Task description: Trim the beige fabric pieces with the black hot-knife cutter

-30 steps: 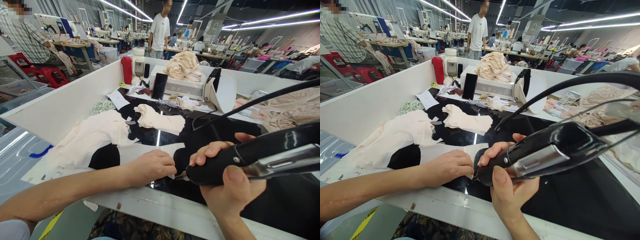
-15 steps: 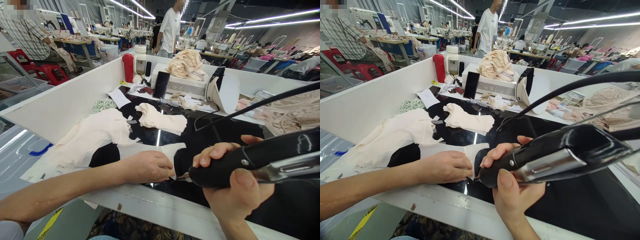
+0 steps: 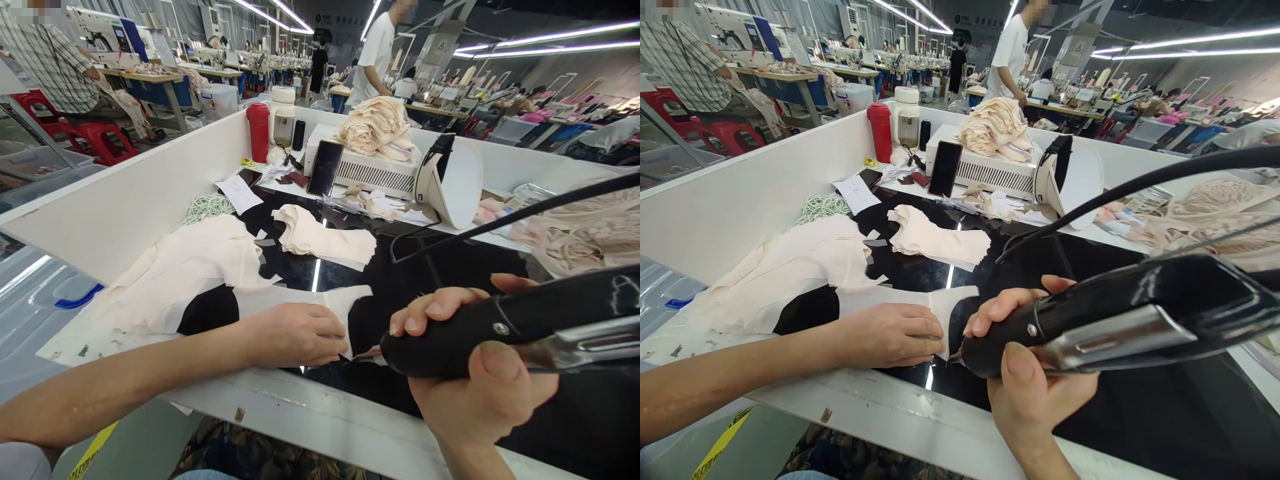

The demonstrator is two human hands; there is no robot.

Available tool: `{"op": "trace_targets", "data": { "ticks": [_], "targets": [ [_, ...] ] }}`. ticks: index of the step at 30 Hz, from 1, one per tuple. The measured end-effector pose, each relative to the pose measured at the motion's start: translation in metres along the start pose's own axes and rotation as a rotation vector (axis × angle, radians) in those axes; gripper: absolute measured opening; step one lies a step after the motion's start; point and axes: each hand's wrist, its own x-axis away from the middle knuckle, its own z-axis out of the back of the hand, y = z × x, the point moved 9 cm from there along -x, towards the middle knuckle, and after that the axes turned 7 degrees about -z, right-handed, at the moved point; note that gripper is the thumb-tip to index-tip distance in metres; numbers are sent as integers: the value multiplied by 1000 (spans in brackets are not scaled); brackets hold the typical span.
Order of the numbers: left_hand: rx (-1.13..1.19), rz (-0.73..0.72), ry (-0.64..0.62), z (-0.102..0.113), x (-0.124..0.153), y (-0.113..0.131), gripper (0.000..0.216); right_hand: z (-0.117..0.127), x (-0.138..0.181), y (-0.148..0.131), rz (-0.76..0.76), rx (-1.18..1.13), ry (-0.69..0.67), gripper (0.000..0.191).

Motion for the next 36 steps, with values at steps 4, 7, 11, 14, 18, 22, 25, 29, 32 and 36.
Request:
{"op": "trace_targets", "data": {
  "ticks": [4,7,11,14,18,22,25,29,32,36],
  "targets": [
    [-16,-15,25,2,1,1,21,1,-1,1,-2,-18,-5,53],
    [-22,-5,14,2,2,0,22,1,-2,1,-12,-27,-1,53],
    [-23,9,-2,-1,5,-1,26,3,-4,0,-24,-25,33,54],
    [-18,8,-3,-2,5,-1,27,3,-5,1,-39,-24,43,52],
    [-12,-1,18,-1,2,0,28,1,-6,4,-34,-30,31,54],
    [1,-1,11,0,0,1,32,1,-5,4,-28,-33,17,56],
    [4,4,4,0,0,0,32,0,-4,3,-22,-17,10,52],
    [6,-1,17,0,0,0,31,-2,-5,3,-34,-18,-4,51],
    [-4,-3,32,2,0,0,30,-1,-6,2,-27,-34,0,51],
    [-4,-12,50,3,0,1,29,-2,-5,2,-11,-36,-14,52]
  ]
}}
